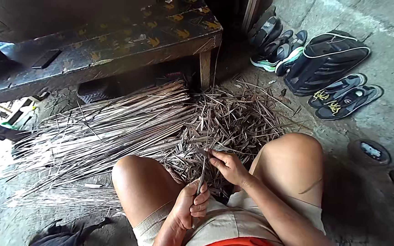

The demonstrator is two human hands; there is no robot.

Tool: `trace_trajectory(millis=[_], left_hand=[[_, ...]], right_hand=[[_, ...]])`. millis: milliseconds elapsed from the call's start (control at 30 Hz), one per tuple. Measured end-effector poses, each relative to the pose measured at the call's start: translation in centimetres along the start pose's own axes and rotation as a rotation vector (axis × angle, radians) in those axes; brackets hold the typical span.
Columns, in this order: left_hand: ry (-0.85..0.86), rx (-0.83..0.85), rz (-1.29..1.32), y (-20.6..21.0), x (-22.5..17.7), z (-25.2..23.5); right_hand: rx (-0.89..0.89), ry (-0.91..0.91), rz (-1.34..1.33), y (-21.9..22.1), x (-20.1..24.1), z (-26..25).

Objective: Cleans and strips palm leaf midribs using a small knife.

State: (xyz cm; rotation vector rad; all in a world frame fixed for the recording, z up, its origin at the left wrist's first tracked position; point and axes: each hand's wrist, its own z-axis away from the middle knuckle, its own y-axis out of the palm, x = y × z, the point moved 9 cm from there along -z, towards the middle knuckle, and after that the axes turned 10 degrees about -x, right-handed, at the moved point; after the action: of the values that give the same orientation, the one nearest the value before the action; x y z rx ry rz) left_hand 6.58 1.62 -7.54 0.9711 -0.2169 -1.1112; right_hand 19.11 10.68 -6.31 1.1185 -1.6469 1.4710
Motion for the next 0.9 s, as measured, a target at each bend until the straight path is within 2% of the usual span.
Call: trace_trajectory(millis=[233, 367, 433, 533, 600, 700, 800, 900], left_hand=[[0.032, -0.06, -0.083, -0.7, 0.3, 0.2], [0.036, -0.047, -0.142, -0.8, 0.8, 0.9], [0.072, -0.057, -0.205, -1.2, 0.5, 1.0], [0.21, -0.083, -0.318, -1.2, -1.0, 0.7], [0.315, -0.079, -0.361, -0.8, -2.2, 0.7], [0.512, -0.13, -0.394, -0.3, -4.2, 0.7], [0.638, -0.227, -0.352, -0.3, -5.7, 0.0], [0.704, -0.317, -0.311, -0.5, -6.5, -0.8]], right_hand=[[-0.051, 0.168, -0.006, -1.7, -2.4, -1.9], [-0.239, 0.309, -0.103, -4.4, -4.6, -3.0], [-0.298, 0.402, -0.33, -4.5, -5.0, -2.9], [-0.175, 0.578, -0.773, -2.3, -4.0, -1.7], [-0.14, 0.56, -0.92, -1.5, -3.3, -0.9], [-0.166, 0.474, -0.907, -1.5, -2.6, 0.4], [-0.144, 0.294, -0.762, -1.2, 0.0, 1.5], [-0.058, 0.069, -0.487, 0.0, 2.3, 2.7]])
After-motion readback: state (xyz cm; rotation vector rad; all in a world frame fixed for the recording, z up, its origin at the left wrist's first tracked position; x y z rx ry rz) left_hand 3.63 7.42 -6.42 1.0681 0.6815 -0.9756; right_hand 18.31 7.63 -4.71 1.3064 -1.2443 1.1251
